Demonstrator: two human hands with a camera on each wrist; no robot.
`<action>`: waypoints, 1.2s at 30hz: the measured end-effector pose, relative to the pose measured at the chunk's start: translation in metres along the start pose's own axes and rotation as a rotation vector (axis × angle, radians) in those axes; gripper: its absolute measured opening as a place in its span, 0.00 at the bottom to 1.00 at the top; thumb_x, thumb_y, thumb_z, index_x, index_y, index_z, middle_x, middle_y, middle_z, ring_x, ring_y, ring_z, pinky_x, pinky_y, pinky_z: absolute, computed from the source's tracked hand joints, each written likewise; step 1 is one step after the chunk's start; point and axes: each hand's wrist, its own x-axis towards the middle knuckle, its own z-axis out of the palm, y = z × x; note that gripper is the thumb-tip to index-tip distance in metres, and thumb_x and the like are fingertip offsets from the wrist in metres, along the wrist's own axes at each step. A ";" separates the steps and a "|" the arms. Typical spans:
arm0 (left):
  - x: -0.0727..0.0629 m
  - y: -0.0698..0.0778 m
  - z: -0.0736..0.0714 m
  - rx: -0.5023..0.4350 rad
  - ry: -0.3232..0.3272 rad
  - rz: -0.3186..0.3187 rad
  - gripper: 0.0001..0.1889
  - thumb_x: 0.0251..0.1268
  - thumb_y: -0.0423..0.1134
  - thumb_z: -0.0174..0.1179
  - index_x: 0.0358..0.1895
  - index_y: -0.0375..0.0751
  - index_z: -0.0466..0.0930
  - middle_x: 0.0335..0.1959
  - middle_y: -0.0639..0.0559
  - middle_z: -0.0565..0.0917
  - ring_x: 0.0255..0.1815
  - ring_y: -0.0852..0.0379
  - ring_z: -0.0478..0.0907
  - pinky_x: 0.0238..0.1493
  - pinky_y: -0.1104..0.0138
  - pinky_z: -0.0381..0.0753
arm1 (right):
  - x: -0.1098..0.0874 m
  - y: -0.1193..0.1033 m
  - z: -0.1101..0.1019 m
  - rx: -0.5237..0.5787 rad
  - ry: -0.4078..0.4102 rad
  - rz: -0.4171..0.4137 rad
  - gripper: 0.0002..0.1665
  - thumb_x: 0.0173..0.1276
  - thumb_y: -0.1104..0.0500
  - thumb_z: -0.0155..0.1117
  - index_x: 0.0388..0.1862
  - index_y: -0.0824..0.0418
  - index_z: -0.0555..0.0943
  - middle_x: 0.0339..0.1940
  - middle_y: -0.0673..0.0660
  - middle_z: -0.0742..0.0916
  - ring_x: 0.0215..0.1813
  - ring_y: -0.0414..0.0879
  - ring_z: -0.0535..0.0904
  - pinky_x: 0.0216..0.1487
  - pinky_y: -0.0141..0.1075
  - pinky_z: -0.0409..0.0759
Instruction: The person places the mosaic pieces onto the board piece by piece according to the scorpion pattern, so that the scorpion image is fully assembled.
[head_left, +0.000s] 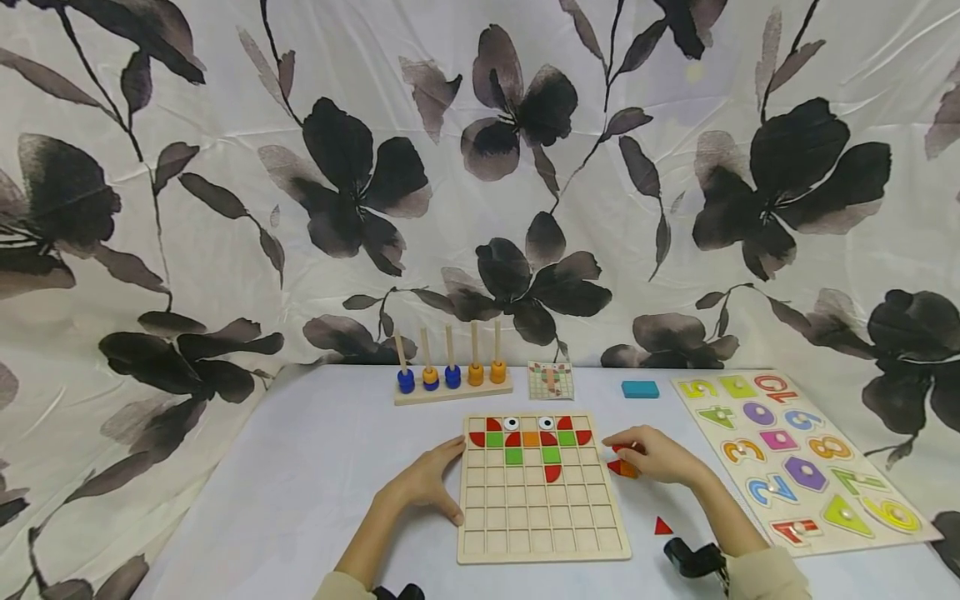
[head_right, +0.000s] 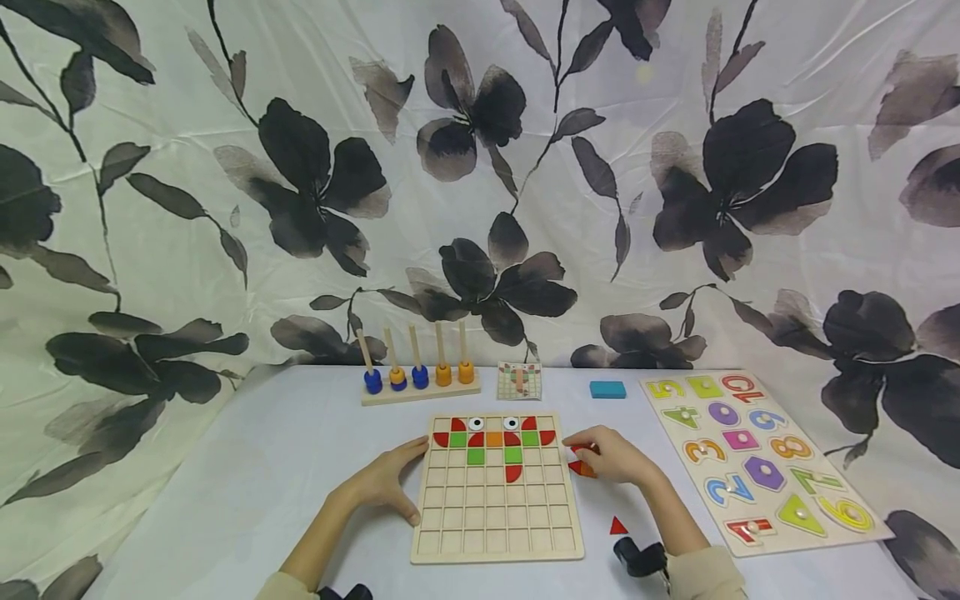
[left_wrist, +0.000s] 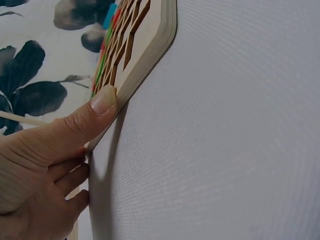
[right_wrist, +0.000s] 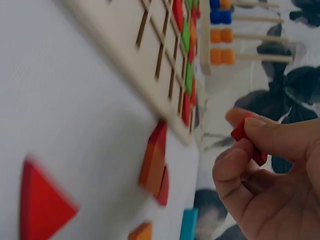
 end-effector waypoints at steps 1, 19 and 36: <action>0.000 0.000 0.000 0.003 -0.002 -0.001 0.58 0.25 0.41 0.81 0.67 0.25 0.59 0.70 0.34 0.59 0.71 0.35 0.55 0.70 0.46 0.56 | 0.004 -0.004 0.002 0.011 -0.016 -0.003 0.15 0.67 0.68 0.53 0.50 0.73 0.78 0.37 0.62 0.82 0.29 0.42 0.71 0.25 0.29 0.72; -0.001 0.004 -0.001 -0.018 -0.003 -0.011 0.58 0.25 0.40 0.81 0.67 0.25 0.59 0.71 0.34 0.59 0.71 0.35 0.54 0.70 0.45 0.56 | 0.056 -0.044 0.049 0.446 0.214 0.001 0.14 0.62 0.64 0.64 0.40 0.76 0.79 0.32 0.63 0.86 0.33 0.61 0.82 0.38 0.47 0.85; -0.001 0.002 -0.001 -0.012 -0.001 -0.007 0.58 0.25 0.40 0.81 0.67 0.25 0.59 0.71 0.33 0.59 0.71 0.35 0.54 0.70 0.46 0.56 | 0.066 -0.055 0.067 0.447 0.118 -0.108 0.15 0.66 0.70 0.55 0.50 0.77 0.75 0.44 0.70 0.81 0.36 0.60 0.79 0.41 0.49 0.84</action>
